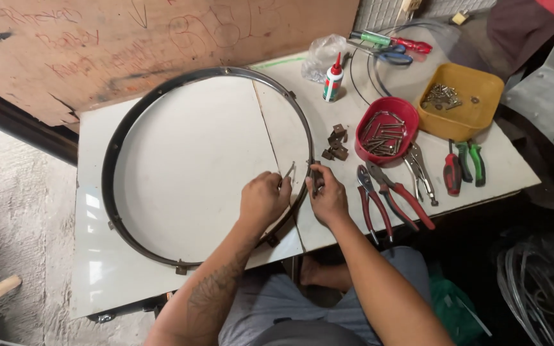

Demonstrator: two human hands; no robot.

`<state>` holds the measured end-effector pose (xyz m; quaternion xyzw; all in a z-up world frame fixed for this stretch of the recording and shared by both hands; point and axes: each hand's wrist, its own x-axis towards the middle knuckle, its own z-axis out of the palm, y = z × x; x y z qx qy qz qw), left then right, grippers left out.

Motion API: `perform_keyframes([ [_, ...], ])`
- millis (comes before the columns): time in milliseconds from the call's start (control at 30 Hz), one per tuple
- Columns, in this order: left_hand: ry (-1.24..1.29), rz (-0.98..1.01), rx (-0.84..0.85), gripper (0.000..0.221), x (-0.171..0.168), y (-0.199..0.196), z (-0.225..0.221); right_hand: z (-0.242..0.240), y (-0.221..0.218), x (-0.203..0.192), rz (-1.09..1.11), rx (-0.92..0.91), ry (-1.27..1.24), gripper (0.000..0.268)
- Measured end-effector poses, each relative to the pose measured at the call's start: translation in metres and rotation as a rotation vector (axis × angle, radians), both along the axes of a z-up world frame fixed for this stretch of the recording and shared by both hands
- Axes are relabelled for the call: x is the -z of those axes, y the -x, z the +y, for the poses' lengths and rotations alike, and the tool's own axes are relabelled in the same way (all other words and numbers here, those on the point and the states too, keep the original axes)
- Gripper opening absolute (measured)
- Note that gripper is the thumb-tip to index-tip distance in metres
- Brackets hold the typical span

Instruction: Repairing a drum by attaching hardware to the hoop using a wrench

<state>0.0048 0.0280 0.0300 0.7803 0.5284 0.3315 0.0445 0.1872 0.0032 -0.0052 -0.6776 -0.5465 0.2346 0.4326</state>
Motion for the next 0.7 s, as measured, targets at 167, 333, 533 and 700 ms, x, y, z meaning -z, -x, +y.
perform_keyframes([
  [167,0.11,-0.09,0.094,0.037,-0.033,-0.006,0.02,-0.001,0.001,-0.008,0.012,-0.034,-0.021,0.028],
  [333,0.185,-0.046,0.149,0.035,-0.056,-0.018,0.038,-0.004,0.004,-0.019,0.008,-0.038,-0.003,0.029],
  [533,0.253,-0.024,0.113,0.033,-0.067,-0.027,0.048,-0.006,0.006,-0.027,0.042,-0.035,0.031,0.027],
  [700,0.305,-0.031,0.101,0.034,-0.072,-0.031,0.05,-0.006,0.004,-0.024,0.053,-0.052,0.019,0.027],
])
